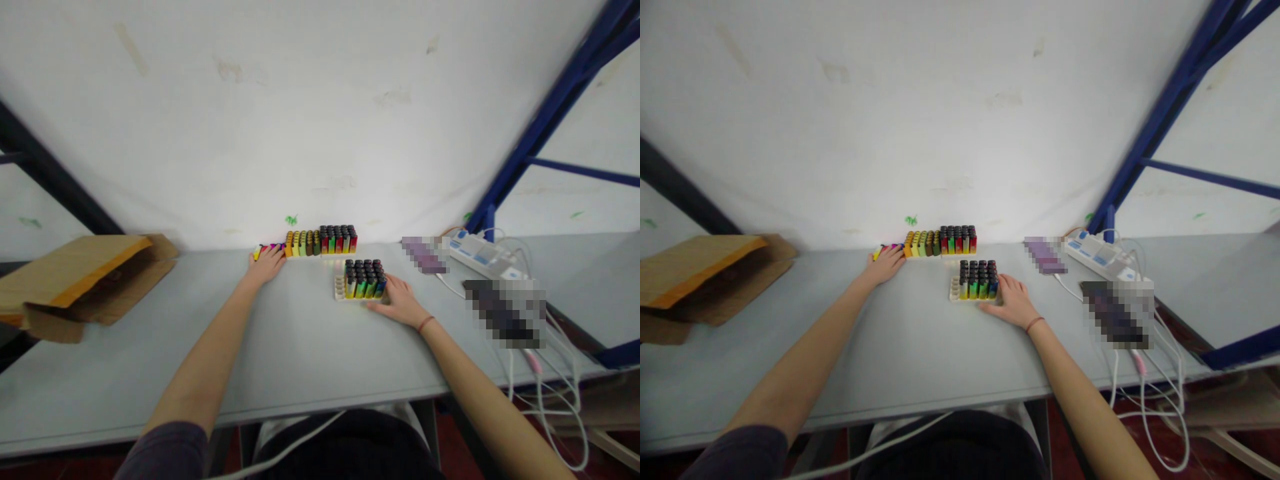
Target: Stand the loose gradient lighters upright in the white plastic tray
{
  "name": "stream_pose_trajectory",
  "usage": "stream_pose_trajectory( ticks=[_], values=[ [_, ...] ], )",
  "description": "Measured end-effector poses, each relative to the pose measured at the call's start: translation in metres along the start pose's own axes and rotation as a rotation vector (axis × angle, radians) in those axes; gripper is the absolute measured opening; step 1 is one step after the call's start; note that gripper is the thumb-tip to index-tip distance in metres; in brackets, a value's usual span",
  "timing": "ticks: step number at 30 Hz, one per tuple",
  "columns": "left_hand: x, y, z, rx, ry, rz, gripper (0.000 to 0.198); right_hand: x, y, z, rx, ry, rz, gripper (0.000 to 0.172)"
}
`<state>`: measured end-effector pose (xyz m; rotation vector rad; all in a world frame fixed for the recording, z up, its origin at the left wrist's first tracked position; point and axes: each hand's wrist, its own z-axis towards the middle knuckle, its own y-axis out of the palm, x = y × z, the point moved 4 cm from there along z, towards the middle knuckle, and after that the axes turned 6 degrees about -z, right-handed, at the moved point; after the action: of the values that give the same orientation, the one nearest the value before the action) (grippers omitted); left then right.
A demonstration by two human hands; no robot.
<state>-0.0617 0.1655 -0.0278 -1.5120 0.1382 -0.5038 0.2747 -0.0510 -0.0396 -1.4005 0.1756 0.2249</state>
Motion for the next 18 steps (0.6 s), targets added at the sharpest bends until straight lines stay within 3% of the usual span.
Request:
stream_pose_trajectory(
  ticks=[4,9,15,18],
  values=[
    [-0.004,-0.001,-0.008,0.076,0.007,0.015,0.057,0.002,0.002,0.0,0.029,-0.009,0.003,0.086],
    [-0.021,-0.005,-0.035,0.234,-0.052,0.043,0.06,0.005,0.005,0.0,0.054,-0.001,0.014,0.084],
    [-0.018,0.001,-0.045,0.113,-0.143,0.051,0.059,0.004,0.002,0.012,-0.001,-0.056,0.164,0.069],
    [-0.012,-0.002,-0.038,0.18,-0.139,0.037,0.058,0.006,-0.004,0.018,-0.026,-0.033,0.19,0.07]
  ],
)
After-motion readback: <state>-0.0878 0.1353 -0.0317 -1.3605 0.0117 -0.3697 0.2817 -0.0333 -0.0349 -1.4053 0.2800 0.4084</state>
